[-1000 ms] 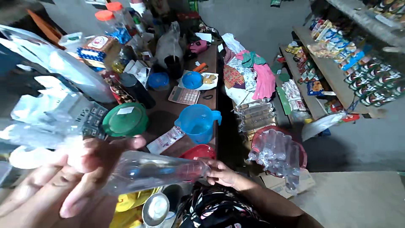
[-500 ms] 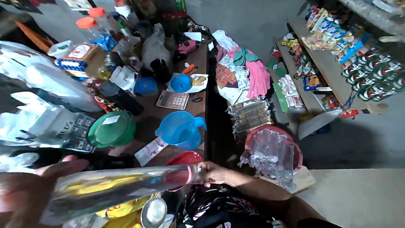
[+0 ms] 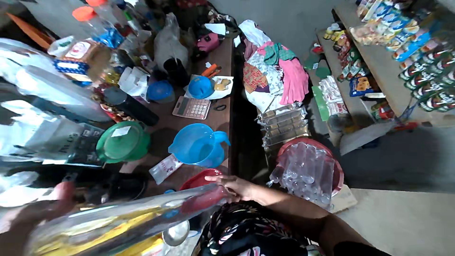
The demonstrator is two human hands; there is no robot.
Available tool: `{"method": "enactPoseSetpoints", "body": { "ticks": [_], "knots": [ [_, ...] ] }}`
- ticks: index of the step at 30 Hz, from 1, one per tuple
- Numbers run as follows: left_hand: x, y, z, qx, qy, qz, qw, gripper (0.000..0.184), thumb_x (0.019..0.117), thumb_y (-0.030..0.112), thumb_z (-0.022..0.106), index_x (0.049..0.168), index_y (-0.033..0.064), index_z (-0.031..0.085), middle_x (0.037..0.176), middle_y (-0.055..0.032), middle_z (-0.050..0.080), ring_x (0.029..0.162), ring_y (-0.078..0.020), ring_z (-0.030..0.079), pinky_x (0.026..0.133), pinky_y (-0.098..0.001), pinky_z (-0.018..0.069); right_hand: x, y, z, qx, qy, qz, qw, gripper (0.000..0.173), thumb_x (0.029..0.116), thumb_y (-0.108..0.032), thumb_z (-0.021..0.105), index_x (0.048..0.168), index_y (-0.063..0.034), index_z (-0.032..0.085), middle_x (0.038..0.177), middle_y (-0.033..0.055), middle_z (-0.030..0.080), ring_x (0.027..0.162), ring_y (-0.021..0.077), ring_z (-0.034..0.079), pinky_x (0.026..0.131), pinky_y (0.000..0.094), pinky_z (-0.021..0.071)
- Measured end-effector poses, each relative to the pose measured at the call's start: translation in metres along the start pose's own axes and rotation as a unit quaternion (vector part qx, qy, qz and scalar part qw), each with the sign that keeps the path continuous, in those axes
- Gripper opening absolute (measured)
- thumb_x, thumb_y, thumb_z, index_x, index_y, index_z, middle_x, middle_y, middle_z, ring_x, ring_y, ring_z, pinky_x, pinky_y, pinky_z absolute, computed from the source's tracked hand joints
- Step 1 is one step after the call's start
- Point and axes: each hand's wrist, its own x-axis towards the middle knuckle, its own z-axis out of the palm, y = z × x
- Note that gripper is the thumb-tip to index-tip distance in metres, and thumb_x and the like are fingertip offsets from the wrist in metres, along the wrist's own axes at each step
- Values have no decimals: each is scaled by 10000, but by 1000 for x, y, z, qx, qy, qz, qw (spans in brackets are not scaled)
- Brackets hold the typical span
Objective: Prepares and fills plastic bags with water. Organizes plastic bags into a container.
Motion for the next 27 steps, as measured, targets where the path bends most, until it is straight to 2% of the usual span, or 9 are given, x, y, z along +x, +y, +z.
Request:
{"method": "enactPoseSetpoints", "body": {
  "ticks": [2,4,5,7,11,14,18,23,27],
  "knots": [
    [-3,6,7,-57,7,-36,998,281,1016,168,576,1228,-3,640,1255,-90,671,1225,-224,606,1132,-407,431,1,-2,3,-11,-5,7,1000,484,1107,-433,313,1452,-187,545,823,-39,631,590,32,542,520,215,473],
    [8,27,64,-160,271,-105,943,98,928,75,600,930,46,693,954,-91,743,1026,-250,710,1104,-410,481,3,4,0,10,-83,-42,996,504,1050,-361,451,1484,-107,477,1234,21,673,939,66,662,730,257,554],
    [5,21,54,-207,244,-94,943,117,928,67,606,972,54,713,1008,-109,751,1083,-280,700,1147,-446,445,3,7,0,-5,-112,-77,991,579,972,-242,564,1504,-50,438,1393,61,597,1035,73,637,781,258,546],
    [-12,-21,-18,-189,15,-1,982,299,1014,121,568,1302,53,616,1331,-154,644,1313,-349,561,1205,-553,336,5,12,1,-30,-123,-117,985,633,879,-91,679,1465,2,458,1280,57,653,947,44,644,765,242,553],
    [0,-5,1,4,87,54,995,177,1051,261,558,1075,172,709,1032,2,737,1017,-169,695,1053,-404,501,11,17,0,53,-100,-34,993,572,1011,-489,505,1507,-209,460,976,-39,726,561,-24,528,460,145,410],
    [8,8,42,-37,98,15,994,154,1033,196,573,1004,135,712,869,8,721,875,-145,702,1001,-381,545,18,-7,12,-68,100,102,988,503,1078,-546,347,1037,-133,632,643,-34,577,451,28,445,414,190,364],
    [12,-8,84,-51,66,-29,996,157,1017,383,595,979,312,730,924,95,749,944,-70,713,962,-289,561,18,-41,12,-379,161,8,911,464,1091,-334,444,1404,-18,578,1261,184,667,1044,244,679,954,429,533],
    [13,-42,98,63,82,-15,994,147,1025,298,596,948,292,721,1053,161,645,1030,1,605,907,-186,522,-10,-77,66,-325,141,-314,881,270,1021,-190,574,1130,7,722,1059,72,698,933,33,643,836,205,546],
    [7,-55,94,122,85,-39,988,147,996,156,595,938,144,729,967,96,681,920,-10,651,838,-185,560,-16,-103,95,-390,98,-239,884,356,1065,-262,488,1187,-11,709,1193,102,664,1124,122,611,985,309,504]
  ]
}}
